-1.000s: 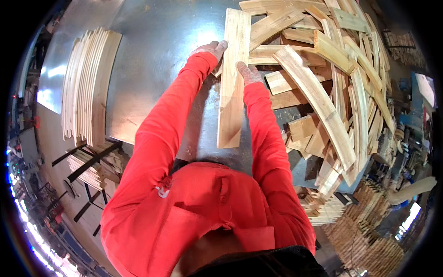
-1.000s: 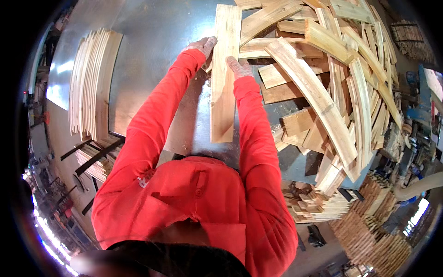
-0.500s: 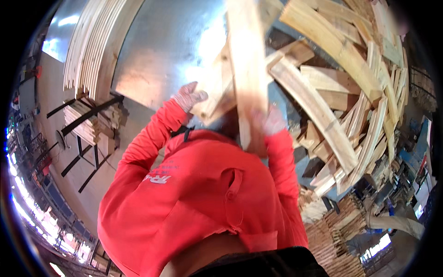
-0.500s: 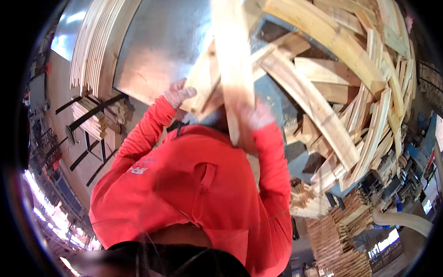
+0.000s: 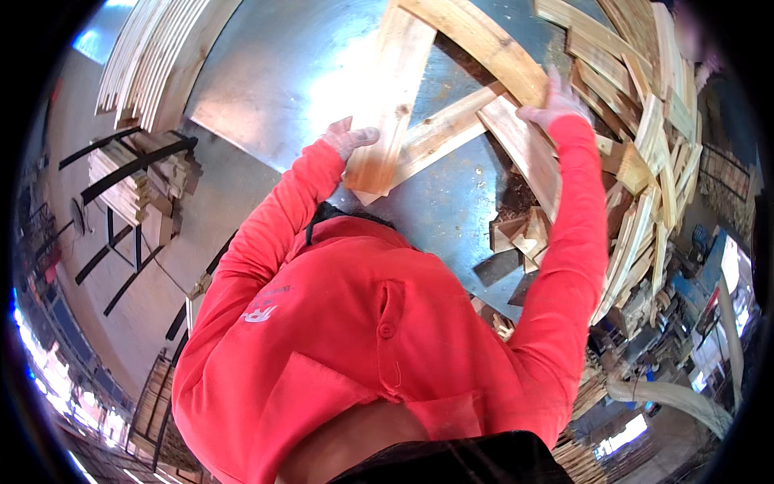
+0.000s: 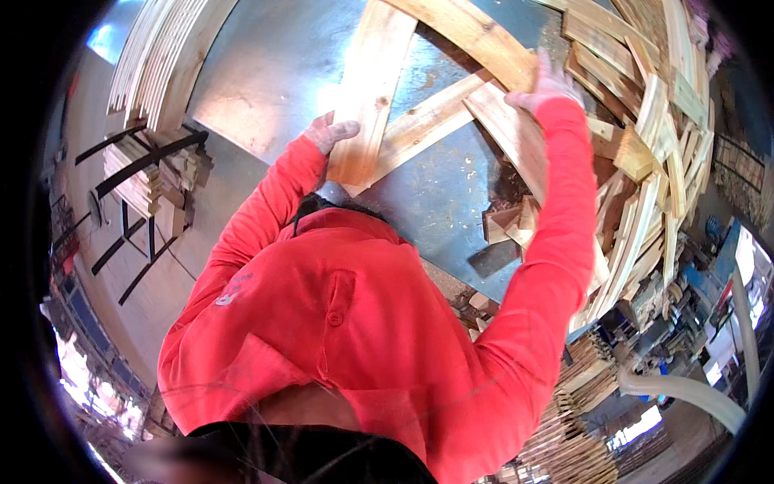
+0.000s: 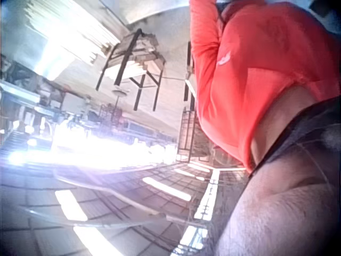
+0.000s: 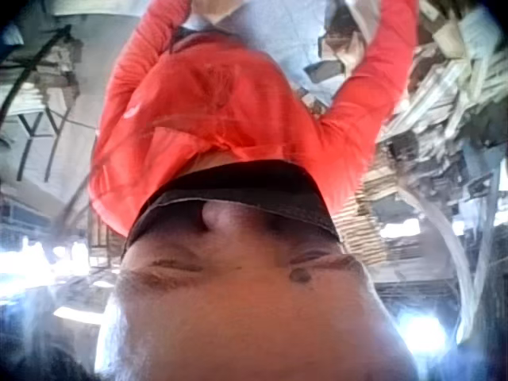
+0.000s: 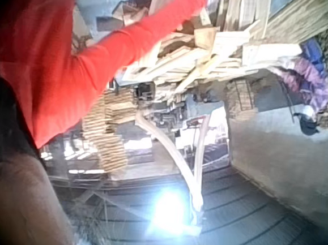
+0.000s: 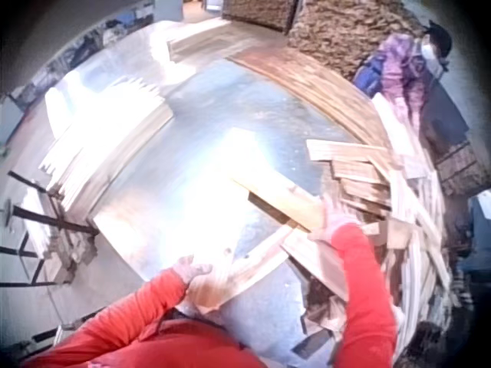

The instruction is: The person sorts wooden planks on a metal table, picking up pieces from a pile, inspecting them, and stacking them into a neat pile. The person handles the wood by hand, moving pieces from a disorganized area to a structured stack.

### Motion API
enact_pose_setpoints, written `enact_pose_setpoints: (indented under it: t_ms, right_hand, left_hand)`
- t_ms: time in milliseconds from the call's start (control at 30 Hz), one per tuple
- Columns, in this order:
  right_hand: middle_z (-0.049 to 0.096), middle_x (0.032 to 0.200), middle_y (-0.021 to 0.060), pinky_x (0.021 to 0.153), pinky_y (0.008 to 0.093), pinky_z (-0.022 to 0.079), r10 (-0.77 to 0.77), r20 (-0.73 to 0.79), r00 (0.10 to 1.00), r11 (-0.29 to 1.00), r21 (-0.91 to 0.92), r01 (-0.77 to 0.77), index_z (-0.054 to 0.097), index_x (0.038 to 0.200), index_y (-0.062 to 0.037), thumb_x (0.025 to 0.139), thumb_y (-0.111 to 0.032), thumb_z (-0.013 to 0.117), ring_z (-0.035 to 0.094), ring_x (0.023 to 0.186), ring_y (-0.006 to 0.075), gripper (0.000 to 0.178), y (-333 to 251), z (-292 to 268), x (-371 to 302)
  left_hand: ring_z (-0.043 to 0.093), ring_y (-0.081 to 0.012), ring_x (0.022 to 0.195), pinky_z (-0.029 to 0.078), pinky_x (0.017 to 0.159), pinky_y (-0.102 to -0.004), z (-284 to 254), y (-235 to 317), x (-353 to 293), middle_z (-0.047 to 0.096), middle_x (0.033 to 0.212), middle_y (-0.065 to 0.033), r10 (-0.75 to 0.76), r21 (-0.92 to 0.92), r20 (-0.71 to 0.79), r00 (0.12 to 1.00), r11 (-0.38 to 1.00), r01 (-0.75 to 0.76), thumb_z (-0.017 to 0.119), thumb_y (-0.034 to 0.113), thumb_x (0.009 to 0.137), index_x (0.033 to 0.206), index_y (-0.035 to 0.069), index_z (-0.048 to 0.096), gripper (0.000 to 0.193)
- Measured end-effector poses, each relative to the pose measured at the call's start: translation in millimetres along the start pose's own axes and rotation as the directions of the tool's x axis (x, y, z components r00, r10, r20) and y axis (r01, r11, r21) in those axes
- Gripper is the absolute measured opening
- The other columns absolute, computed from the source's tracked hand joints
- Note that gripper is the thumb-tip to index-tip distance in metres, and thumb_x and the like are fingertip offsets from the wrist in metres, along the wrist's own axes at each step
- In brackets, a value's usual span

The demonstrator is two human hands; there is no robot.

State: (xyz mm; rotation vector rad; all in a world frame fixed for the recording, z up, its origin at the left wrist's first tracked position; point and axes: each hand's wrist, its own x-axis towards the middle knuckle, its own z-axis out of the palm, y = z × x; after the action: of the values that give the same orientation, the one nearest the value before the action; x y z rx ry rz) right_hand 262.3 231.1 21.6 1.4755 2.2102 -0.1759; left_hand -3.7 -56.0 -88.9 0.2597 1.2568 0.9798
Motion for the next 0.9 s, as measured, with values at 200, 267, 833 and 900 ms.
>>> enact_pose_setpoints:
  t_ms: [200,267,833,900]
  right_hand:
    - [0.057,0.126,0.0226,0.098,0.0403,0.045,-0.059,0.04,0.997,0.997,0.062,0.056,0.043,0.137,-0.0031,0.081,-0.044,0.068,0.057,0.116,0.0319,0.074,-20,-18,13]
    - [0.06,0.121,0.0231,0.094,0.0413,0.048,0.002,0.191,0.981,0.999,0.049,-0.012,0.05,0.13,-0.0021,0.082,-0.039,0.069,0.061,0.109,0.0288,0.063,-76,-63,-16]
    - [0.039,0.145,0.018,0.106,0.0464,0.035,0.058,-0.015,0.998,0.935,-0.35,-0.06,0.016,0.151,-0.0198,0.076,-0.032,0.072,0.045,0.127,0.0378,0.094,74,-3,-8]
    - [0.048,0.136,0.0219,0.101,0.0446,0.041,0.007,0.057,0.998,0.978,-0.208,0.005,0.033,0.144,-0.015,0.077,-0.04,0.069,0.051,0.12,0.0399,0.08,60,-14,8]
  left_hand:
    - [0.064,-0.0223,0.095,0.049,0.09,-0.0367,13,1,4,0.065,0.108,-0.0115,0.087,-0.01,-0.082,0.993,0.996,-0.088,0.067,0.024,0.082,0.125,0.001,0.055,0.049]
    - [0.063,-0.0216,0.097,0.049,0.09,-0.036,34,22,2,0.066,0.108,-0.012,0.073,0.093,-0.172,0.982,0.994,-0.058,0.066,0.028,0.084,0.125,0.001,0.055,0.05]
    - [0.066,-0.0254,0.096,0.054,0.086,-0.0393,17,0,42,0.065,0.112,-0.0134,0.081,-0.166,-0.09,0.993,0.981,-0.095,0.072,0.028,0.079,0.127,0.001,0.052,0.059]
    - [0.067,-0.0253,0.095,0.054,0.086,-0.0396,7,-12,43,0.066,0.111,-0.0133,0.107,-0.164,-0.111,0.988,0.979,-0.125,0.072,0.028,0.079,0.126,0.001,0.053,0.058]
